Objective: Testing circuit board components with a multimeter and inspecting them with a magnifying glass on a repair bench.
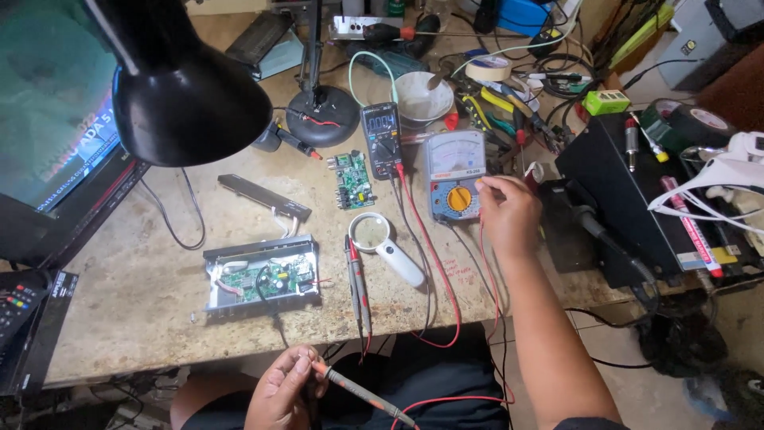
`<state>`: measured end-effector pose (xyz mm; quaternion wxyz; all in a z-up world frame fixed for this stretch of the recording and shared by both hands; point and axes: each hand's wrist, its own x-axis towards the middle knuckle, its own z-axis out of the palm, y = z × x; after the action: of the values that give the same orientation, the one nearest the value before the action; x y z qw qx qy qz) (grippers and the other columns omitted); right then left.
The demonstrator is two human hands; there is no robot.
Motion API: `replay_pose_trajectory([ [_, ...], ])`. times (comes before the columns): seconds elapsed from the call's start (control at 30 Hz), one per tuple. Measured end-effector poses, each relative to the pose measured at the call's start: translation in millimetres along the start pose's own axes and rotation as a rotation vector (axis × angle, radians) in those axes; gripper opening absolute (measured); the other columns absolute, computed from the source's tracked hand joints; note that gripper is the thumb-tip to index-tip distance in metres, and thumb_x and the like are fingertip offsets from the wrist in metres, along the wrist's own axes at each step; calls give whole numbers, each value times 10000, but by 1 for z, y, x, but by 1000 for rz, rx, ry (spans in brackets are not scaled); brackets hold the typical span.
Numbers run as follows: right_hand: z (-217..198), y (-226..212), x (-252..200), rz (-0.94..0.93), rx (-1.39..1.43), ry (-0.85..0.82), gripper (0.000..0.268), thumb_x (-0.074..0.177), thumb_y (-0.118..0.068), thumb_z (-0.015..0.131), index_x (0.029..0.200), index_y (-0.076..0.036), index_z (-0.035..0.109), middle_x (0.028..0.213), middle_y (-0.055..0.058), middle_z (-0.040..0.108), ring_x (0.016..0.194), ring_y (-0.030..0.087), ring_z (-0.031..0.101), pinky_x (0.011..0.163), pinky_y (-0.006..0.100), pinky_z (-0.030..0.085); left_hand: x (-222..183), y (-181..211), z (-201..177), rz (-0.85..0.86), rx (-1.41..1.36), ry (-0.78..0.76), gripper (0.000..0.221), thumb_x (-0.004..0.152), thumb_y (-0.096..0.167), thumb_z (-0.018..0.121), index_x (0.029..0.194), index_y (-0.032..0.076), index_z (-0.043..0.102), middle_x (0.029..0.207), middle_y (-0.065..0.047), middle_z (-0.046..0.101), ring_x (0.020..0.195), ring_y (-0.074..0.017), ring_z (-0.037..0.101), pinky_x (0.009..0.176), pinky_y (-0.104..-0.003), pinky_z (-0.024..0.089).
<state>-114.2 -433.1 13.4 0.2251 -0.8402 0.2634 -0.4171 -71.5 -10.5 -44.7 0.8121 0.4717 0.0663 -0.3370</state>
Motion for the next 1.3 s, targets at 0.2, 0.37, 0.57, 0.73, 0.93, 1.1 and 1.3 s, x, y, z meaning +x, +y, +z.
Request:
replay_pose_trajectory([
  [0.2,-2,-4,2,29,-36,15,80,936,-67,761,975,-20,813,982,111,772,863,225,724,760,354,590,3,-6,-8,-2,-35,-43,159,969,70,605,977,-87,628,781,-251,647,633,-292,531,541,-381,388],
  [0.37,-3,-5,2,56,-29,4,72,937,-75,776,978,-24,807,977,97,767,831,205,717,731,332,593,-1,0,-1,-54,-15,26,163,971,64,601,1014,-92,627,777,-275,645,665,-302,561,567,-395,385],
  [0.57,-34,-91,-30,-213,62,-74,249,978,11,791,1212,53,719,1134,170,677,897,224,671,830,336,569,-16,24,31,23,-68,-29,109,975,57,618,988,-51,627,807,-182,639,688,-228,562,610,-317,426],
  [0.73,-18,-166,-101,-322,572,-835,482,859,-170,832,1291,-91,632,1168,74,733,958,184,734,827,294,579,-15,25,43,18,-103,72,115,982,78,631,1028,-27,636,835,-186,680,696,-208,581,650,-312,468],
  [0.93,6,-190,-164,-266,982,-925,354,1079,-294,544,1305,-32,617,1059,160,711,889,263,697,829,357,583,-20,42,49,-2,-158,19,88,987,96,640,982,10,626,838,-145,663,738,-189,609,721,-300,509],
  [1.1,11,-196,-189,-339,1092,-752,260,1118,-222,452,1178,-9,588,976,209,680,855,288,697,1080,497,511,-24,43,43,-21,-142,-59,102,1021,132,613,964,55,579,723,-84,544,605,-144,497,493,-268,419],
  [1.3,10,-208,-205,-194,841,-747,358,837,-78,852,1080,-89,589,1074,157,667,714,163,663,751,273,596,-25,40,37,91,-297,71,75,1054,119,536,1049,44,538,826,-118,548,748,-210,510,781,-315,449],
])
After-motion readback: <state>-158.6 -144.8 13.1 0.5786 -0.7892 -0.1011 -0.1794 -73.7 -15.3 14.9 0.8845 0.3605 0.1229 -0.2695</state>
